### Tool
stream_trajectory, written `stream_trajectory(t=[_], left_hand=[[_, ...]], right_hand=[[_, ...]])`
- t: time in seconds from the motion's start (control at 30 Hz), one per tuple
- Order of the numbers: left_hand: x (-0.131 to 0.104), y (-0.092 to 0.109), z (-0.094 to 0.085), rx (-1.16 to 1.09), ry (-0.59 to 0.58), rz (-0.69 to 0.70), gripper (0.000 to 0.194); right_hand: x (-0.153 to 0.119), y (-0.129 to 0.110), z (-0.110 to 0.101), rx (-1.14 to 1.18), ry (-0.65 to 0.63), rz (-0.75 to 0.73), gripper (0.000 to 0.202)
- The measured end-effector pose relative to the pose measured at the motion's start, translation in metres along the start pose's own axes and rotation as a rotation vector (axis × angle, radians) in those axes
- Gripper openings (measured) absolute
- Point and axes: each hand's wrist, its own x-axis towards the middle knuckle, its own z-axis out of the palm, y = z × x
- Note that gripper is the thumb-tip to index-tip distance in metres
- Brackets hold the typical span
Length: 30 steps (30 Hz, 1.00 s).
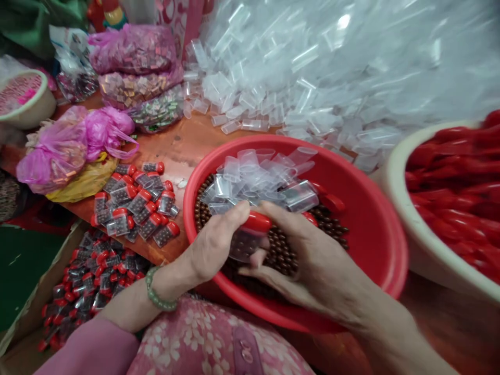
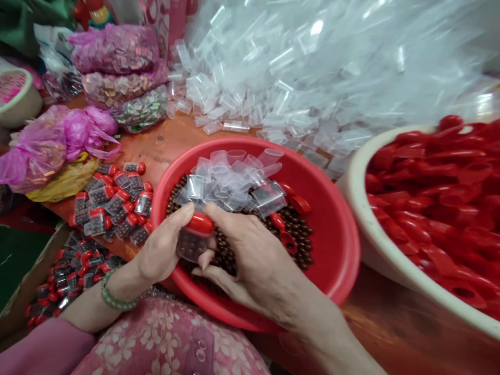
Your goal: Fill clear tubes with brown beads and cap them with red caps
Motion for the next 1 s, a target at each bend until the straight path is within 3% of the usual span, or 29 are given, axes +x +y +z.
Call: stream_trajectory(t=[0.07, 0.17, 0.27, 0.37, 0.47, 0.7, 0.83, 1.0], left_hand=[[-0.016, 0.009, -0.019, 0.154, 0.076, 0.181, 0.054], [-0.042, 0.023, -0.059, 0.540, 0.480, 0.447, 0.043], [-0.051, 0.029, -0.104, 1.006, 0.886, 0.583, 0.038], [-0.044, 0.026, -0.133, 1.349, 1.056, 0.680, 0.039], [-0.035, 0.019, -0.132, 1.436, 1.009, 0.795, 0.042], [-0.015, 0.000, -0.077, 1.122, 0.717, 0.940, 0.026], [-0.004, -0.013, -0.065, 1.099, 0.560, 0.941, 0.024], [0.006, -0.023, -0.067, 1.212, 0.518, 0.988, 0.022]], right_hand=[[-0.007, 0.012, -0.006, -0.027, 0.005, 0.061, 0.077], [-0.022, 0.036, -0.011, -0.108, 0.005, 0.120, 0.045], [-0.031, 0.052, -0.013, -0.044, -0.131, 0.196, 0.028], [-0.023, 0.051, -0.010, 0.002, -0.274, 0.204, 0.024], [0.006, 0.042, -0.001, -0.032, -0.378, 0.141, 0.021], [0.072, 0.039, 0.031, -0.136, -0.623, 0.076, 0.019], [0.079, 0.040, 0.036, -0.198, -0.682, 0.028, 0.019], [0.059, 0.043, 0.019, -0.200, -0.709, 0.053, 0.014]])
